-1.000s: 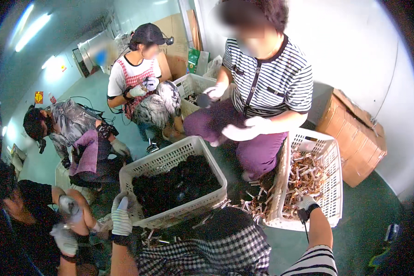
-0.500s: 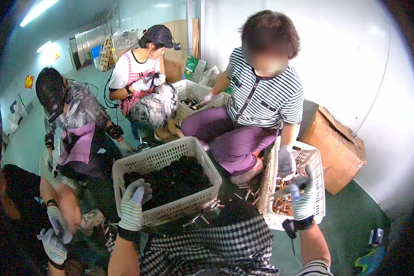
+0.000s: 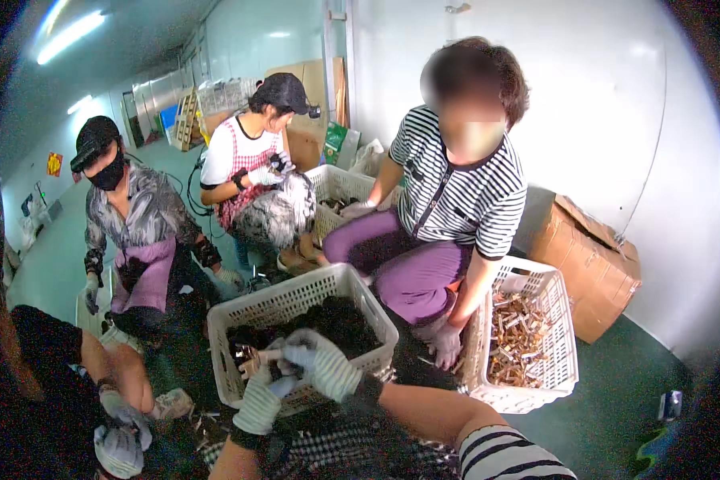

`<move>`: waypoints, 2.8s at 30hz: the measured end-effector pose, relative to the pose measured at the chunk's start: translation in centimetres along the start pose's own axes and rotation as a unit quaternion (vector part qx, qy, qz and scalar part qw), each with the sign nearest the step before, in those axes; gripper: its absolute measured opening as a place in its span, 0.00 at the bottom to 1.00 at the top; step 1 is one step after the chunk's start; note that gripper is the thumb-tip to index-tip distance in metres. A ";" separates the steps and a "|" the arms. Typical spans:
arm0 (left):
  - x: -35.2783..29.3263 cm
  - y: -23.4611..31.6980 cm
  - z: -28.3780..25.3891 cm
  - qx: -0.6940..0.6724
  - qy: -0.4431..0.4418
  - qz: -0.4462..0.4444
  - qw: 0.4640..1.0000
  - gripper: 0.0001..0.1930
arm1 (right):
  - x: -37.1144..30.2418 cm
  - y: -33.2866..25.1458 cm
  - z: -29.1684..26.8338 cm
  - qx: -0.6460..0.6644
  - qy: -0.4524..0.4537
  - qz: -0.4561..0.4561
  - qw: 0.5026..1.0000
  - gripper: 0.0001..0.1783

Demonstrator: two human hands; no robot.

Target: Sorting and cleaning plastic/rubber manufacturing parts by hand while wearing gloves.

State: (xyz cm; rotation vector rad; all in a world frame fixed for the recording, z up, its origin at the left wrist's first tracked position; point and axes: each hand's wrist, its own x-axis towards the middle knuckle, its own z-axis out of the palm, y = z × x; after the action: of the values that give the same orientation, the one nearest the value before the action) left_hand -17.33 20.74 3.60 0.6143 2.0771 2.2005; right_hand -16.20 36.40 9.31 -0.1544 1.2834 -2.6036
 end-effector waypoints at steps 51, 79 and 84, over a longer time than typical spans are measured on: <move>-0.7 4.4 0.9 -0.119 0.113 -0.155 0.974 0.26 | 1.2 1.7 -0.5 -0.479 -0.145 -0.233 0.833 0.36; -1.3 4.5 1.0 0.044 0.097 0.009 0.994 0.22 | 1.4 1.9 -1.2 -0.572 -0.074 -0.156 0.802 0.22; -1.6 5.3 1.4 0.032 0.124 0.004 0.992 0.19 | 1.1 1.2 -1.0 -0.583 -0.087 -0.124 0.798 0.23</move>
State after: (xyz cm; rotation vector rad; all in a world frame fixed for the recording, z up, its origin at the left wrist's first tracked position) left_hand -14.15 21.12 8.31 0.3701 2.2701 2.3296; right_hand -17.30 36.16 7.74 -0.7660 2.6915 -1.4672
